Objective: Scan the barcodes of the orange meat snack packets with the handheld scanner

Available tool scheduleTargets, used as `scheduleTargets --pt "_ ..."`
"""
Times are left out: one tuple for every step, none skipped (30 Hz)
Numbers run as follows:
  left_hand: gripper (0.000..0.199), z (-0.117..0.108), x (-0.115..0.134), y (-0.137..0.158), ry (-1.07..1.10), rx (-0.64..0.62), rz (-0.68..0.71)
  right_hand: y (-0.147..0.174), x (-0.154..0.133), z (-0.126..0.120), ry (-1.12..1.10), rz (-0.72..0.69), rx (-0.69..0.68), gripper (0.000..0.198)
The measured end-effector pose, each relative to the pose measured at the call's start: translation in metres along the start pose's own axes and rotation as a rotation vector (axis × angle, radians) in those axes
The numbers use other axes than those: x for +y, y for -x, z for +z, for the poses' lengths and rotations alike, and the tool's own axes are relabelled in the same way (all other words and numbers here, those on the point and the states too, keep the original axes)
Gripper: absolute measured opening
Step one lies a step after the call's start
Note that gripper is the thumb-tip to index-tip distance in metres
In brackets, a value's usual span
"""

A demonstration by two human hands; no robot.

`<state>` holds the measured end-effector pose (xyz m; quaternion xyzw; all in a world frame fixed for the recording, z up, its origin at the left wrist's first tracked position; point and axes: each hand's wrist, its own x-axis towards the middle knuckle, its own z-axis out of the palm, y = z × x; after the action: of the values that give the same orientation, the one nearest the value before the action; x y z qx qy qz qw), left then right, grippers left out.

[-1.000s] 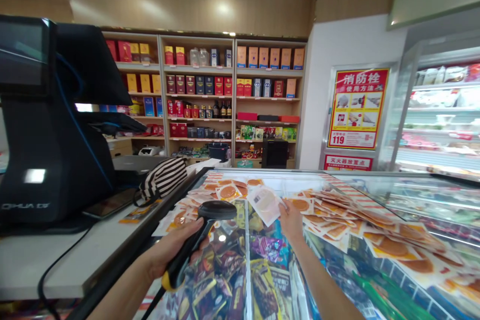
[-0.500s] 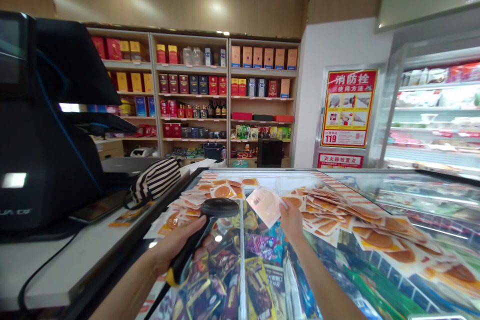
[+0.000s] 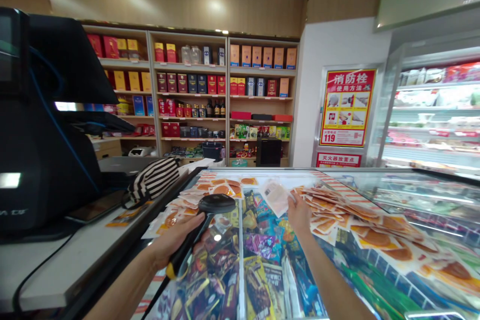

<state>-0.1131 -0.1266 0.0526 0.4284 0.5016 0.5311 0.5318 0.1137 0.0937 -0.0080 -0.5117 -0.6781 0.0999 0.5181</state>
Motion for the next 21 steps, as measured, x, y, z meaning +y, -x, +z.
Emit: scheduleTargets --pt "0.034 0.001 0.0 -0.001 0.003 0.033 0.009 -0.005 0.001 -0.006 0.016 0.008 0.038 0.041" --pt "0.034 0.001 0.001 -0.002 0.006 0.064 0.017 -0.011 0.003 -0.012 0.04 0.012 0.08 0.041" --pt "0.034 0.001 0.001 -0.003 0.011 0.09 0.022 -0.017 0.005 -0.019 0.073 0.008 0.128 0.04" --pt "0.034 0.001 0.001 -0.003 0.016 0.105 0.021 -0.022 0.008 -0.025 0.112 -0.004 0.179 0.04" --pt "0.034 0.001 0.002 -0.003 0.021 0.112 0.017 -0.026 0.011 -0.03 0.151 -0.029 0.22 0.038" --pt "0.034 0.0 0.002 -0.004 0.027 0.111 0.014 -0.029 0.015 -0.035 0.185 -0.07 0.236 0.037" --pt "0.034 -0.001 0.002 -0.004 0.033 0.11 0.017 -0.03 0.018 -0.038 0.212 -0.126 0.224 0.036" --pt "0.034 -0.002 0.002 -0.004 0.036 0.102 0.019 -0.029 0.022 -0.039 0.24 -0.194 0.183 0.035" --pt "0.034 -0.004 0.002 -0.004 0.036 0.097 0.021 -0.026 0.024 -0.04 0.272 -0.267 0.12 0.035" --pt "0.034 -0.005 0.002 -0.004 0.035 0.09 0.02 -0.022 0.027 -0.039 0.308 -0.338 0.037 0.034" --pt "0.034 -0.007 0.002 -0.004 0.033 0.085 0.016 -0.018 0.029 -0.037 0.346 -0.4 -0.053 0.035" --pt "0.034 -0.008 0.002 -0.003 0.033 0.085 0.011 -0.013 0.031 -0.035 0.386 -0.443 -0.135 0.036" --pt "0.034 -0.01 0.002 -0.003 0.034 0.097 0.011 -0.01 0.034 -0.033 0.428 -0.462 -0.201 0.038" --pt "0.034 -0.011 0.003 -0.002 0.036 0.116 0.012 -0.007 0.036 -0.032 0.482 -0.45 -0.242 0.04" --pt "0.035 -0.013 0.003 0.0 0.039 0.14 0.016 -0.006 0.04 -0.031 0.544 -0.414 -0.257 0.041" --pt "0.034 -0.015 0.004 0.002 0.042 0.162 0.023 -0.007 0.043 -0.03 0.605 -0.367 -0.254 0.04" --pt "0.034 -0.018 0.004 0.004 0.045 0.178 0.026 -0.009 0.047 -0.031 0.661 -0.319 -0.243 0.039" --pt "0.034 -0.021 0.005 0.006 0.048 0.181 0.024 -0.011 0.049 -0.031 0.709 -0.285 -0.236 0.038" --pt "0.034 -0.025 0.005 0.009 0.05 0.177 0.015 -0.013 0.051 -0.032 0.741 -0.27 -0.228 0.038" --pt "0.034 -0.03 0.005 0.011 0.055 0.178 0.011 -0.015 0.051 -0.032 0.752 -0.269 -0.21 0.039" --pt "0.034 -0.035 0.004 0.014 0.061 0.182 0.008 -0.015 0.049 -0.032 0.739 -0.274 -0.192 0.039"
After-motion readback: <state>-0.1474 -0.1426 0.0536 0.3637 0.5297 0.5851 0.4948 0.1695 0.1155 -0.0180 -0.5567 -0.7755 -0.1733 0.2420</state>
